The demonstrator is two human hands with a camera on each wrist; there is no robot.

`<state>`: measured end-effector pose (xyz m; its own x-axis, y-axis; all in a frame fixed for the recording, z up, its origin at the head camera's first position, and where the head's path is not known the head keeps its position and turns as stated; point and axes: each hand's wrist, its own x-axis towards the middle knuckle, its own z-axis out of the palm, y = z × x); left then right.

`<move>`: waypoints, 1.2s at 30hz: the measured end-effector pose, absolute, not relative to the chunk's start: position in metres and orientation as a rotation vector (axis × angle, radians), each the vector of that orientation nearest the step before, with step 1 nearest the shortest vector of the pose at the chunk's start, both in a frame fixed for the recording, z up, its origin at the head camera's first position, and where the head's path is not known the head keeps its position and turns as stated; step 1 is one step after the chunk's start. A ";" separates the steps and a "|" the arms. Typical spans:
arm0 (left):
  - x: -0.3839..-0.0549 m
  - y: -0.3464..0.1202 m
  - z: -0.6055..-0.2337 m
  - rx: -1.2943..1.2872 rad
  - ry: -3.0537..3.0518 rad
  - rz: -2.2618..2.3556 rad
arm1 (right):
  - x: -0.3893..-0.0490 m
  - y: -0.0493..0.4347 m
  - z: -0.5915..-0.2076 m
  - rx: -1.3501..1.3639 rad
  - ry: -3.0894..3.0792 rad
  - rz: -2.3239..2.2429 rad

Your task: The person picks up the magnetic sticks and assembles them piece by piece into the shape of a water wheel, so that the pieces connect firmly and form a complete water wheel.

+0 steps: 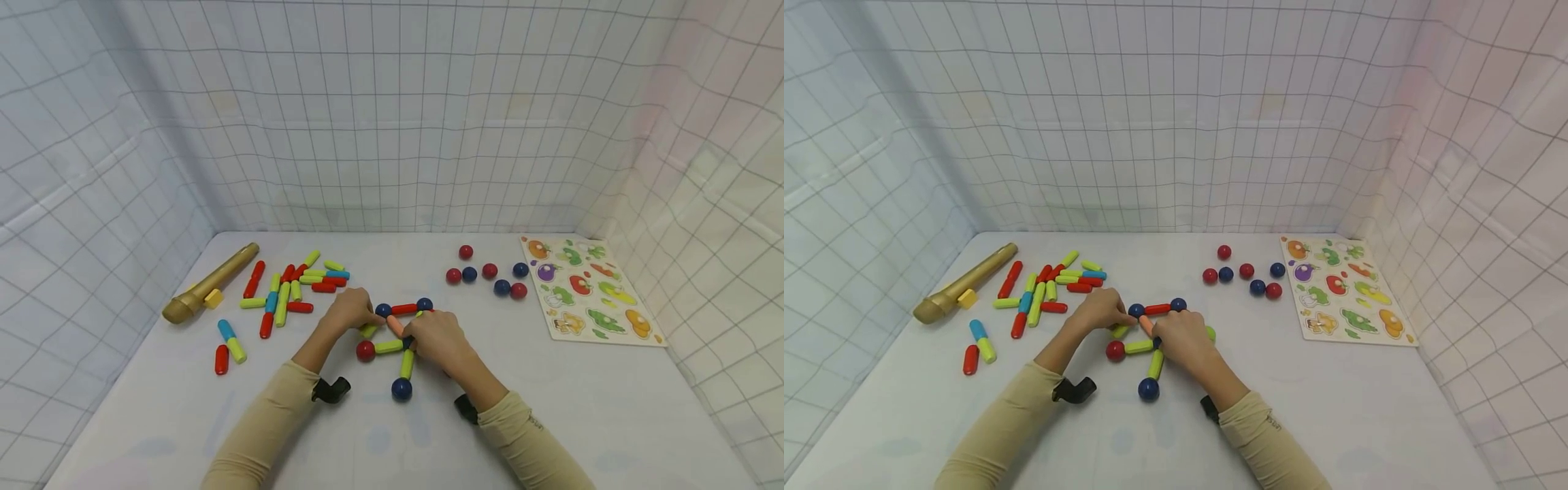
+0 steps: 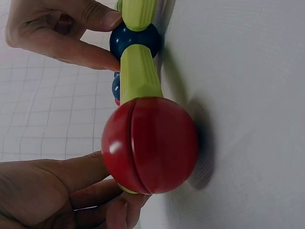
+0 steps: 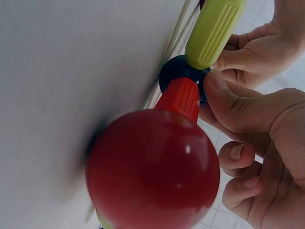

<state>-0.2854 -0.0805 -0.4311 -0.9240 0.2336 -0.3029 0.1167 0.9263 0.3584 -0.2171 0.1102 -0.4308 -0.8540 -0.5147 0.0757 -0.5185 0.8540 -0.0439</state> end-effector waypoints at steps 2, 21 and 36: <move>-0.286 -0.080 -0.431 0.253 2.735 0.482 | -0.218 0.110 -0.430 0.828 -2.967 0.106; -0.279 -0.128 -0.434 0.090 2.930 0.532 | -0.218 0.112 -0.431 0.859 -3.057 0.137; -0.274 -0.184 -0.441 -0.021 3.023 0.427 | -0.220 0.112 -0.434 0.790 -3.047 0.151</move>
<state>-0.2742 -0.1840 -0.4411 -0.9960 -0.0009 -0.0897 -0.0258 0.9608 0.2759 -0.2197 0.1117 -0.4337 -0.8742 -0.4854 0.0148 -0.4845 0.8696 -0.0949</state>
